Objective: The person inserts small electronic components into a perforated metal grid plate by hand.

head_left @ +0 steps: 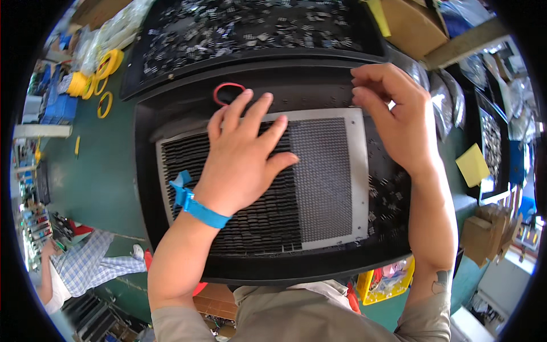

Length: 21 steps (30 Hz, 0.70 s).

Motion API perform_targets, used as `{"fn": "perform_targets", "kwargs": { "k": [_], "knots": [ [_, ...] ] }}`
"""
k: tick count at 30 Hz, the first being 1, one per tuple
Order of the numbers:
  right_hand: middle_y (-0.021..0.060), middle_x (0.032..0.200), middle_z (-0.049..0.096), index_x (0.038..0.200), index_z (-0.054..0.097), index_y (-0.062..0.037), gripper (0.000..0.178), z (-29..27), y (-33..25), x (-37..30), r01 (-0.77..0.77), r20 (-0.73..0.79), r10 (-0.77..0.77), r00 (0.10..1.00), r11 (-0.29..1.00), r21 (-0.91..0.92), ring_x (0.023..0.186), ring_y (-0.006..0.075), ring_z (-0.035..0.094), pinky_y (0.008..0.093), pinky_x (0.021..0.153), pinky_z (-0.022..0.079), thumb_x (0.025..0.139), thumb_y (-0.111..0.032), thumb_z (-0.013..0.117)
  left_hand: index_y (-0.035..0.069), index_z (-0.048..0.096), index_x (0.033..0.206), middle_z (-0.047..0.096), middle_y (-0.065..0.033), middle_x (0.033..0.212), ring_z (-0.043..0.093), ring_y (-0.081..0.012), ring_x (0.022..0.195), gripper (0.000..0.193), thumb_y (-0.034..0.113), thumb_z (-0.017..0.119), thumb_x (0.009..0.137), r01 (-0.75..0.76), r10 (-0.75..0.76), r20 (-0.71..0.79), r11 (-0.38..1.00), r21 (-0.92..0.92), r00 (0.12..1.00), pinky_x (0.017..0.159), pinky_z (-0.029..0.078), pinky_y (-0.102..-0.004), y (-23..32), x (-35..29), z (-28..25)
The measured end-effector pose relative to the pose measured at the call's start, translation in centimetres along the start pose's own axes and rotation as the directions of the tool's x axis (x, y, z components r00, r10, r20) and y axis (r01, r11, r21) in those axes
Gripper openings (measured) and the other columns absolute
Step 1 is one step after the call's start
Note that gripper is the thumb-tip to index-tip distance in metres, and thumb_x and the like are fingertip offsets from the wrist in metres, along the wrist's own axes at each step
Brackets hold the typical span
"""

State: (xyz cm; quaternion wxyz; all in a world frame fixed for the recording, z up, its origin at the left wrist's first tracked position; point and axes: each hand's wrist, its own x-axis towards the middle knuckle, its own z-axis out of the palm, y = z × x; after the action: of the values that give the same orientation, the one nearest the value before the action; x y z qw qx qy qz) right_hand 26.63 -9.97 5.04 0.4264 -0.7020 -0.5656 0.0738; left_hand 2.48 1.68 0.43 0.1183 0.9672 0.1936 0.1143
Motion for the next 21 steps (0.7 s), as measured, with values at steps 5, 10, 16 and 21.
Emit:
{"fn": "perform_targets", "kwargs": {
  "k": [5, 10, 16, 21],
  "knots": [
    [0.017, 0.101, 0.071, 0.104, 0.069, -0.004, 0.014, -5.7, 1.8, -4.8, 0.042, 0.404, 0.154, 0.902, 0.898, -0.437, 0.099, 0.0399, 0.069, 0.0489, 0.086, 0.056, 0.092, -0.009, 0.071, 0.007, 0.072, 0.136, 0.048, -0.0179, 0.161, 0.037, -0.0441, 0.15, 0.054, 0.036, 0.081, 0.091, -0.025, 0.024, -0.017, 1.0, -0.006, 1.0, 0.122, 0.029, -0.0574, -0.3, 0.2, 0.3],
    [0.0168, 0.105, 0.069, 0.104, 0.068, -0.0046, 0.023, -4.7, 2.4, -9.2, 0.037, 0.619, 0.363, 0.696, 0.844, -0.536, 0.099, 0.0407, 0.07, 0.0494, 0.086, 0.057, 0.087, -0.014, 0.08, 0.007, 0.073, 0.135, 0.05, -0.0188, 0.159, 0.038, -0.0441, 0.15, 0.053, 0.038, 0.08, 0.093, -0.034, 0.034, -0.04, 0.999, 0.009, 0.999, 0.122, 0.029, -0.0586, -1.1, 0.0, 0.8],
    [0.0169, 0.103, 0.064, 0.099, 0.064, -0.0041, 0.02, -4.3, 1.7, -10.2, -0.025, 0.537, 0.345, 0.77, 0.857, -0.515, 0.097, 0.0413, 0.069, 0.0502, 0.084, 0.057, 0.084, -0.009, 0.076, 0.01, 0.075, 0.132, 0.054, -0.0174, 0.156, 0.039, -0.0411, 0.15, 0.052, 0.04, 0.082, 0.09, -0.059, 0.058, -0.08, 0.998, -0.009, 0.995, 0.119, 0.032, -0.0574, -1.1, 0.5, 1.6],
    [0.0206, 0.09, 0.065, 0.096, 0.06, -0.0001, 0.018, -5.2, 2.1, -9.5, -0.247, 0.378, 0.395, 0.837, 0.89, -0.384, 0.085, 0.042, 0.066, 0.0464, 0.076, 0.053, 0.084, -0.004, 0.072, 0.011, 0.076, 0.129, 0.055, -0.0177, 0.154, 0.04, -0.0418, 0.149, 0.052, 0.041, 0.084, 0.087, -0.064, 0.059, -0.129, 0.997, -0.031, 0.99, 0.117, 0.034, -0.0591, -1.5, 0.3, 1.5]
  ]
}}
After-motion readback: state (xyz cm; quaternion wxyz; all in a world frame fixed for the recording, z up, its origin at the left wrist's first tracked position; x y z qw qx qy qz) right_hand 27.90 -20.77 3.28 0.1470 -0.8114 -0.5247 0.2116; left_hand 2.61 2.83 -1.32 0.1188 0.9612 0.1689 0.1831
